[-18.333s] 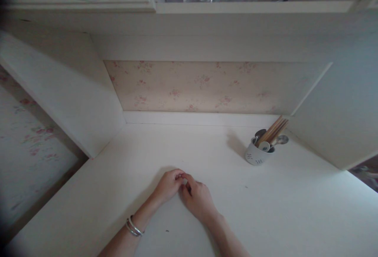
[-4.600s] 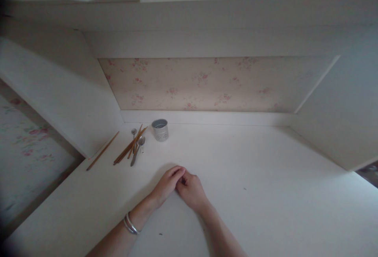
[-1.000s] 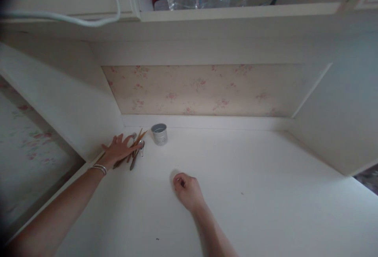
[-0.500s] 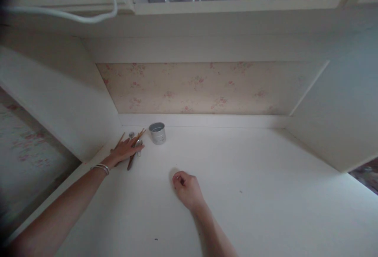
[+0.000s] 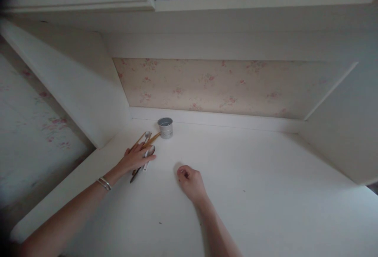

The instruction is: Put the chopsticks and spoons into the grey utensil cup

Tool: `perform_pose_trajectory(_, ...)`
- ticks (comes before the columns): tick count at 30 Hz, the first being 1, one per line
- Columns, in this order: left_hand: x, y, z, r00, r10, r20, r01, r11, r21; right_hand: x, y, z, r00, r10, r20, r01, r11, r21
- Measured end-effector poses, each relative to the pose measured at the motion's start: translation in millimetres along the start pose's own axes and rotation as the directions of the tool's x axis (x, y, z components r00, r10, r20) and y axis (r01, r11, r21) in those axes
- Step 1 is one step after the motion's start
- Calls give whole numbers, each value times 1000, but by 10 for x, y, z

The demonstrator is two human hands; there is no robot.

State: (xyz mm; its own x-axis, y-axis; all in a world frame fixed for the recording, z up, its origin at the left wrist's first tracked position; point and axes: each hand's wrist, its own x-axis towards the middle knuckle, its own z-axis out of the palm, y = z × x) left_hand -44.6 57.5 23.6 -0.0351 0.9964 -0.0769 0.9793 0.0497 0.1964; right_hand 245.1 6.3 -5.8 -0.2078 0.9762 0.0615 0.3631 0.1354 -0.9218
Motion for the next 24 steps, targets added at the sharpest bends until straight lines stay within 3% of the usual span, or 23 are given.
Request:
perform_pose_trajectory(3,-198,46,12,999,5,49,-3,999,-39,-9,11,5,1000,4,-12,-4,1000,-4)
perform_pose_trajectory(9,-485,207,60,1000,-26,-7,26,997,-76,-71,1,13,999,10,-38,-11,1000,-28)
perform_pose_trajectory(13,-611,252,85,998,46,-40,-50,992,-113,-131,-24,35,998,5,-58,-10,997,-79)
perform_pose_trajectory(19,-714,200,70,969,173,-175,-198,970,-138,-91,-85,107,999,41,-22,-44,988,-146)
perform_pose_trajectory(24,-734,180,64,925,194,-328,-258,952,-166,198,-289,102,993,92,72,-76,975,-207)
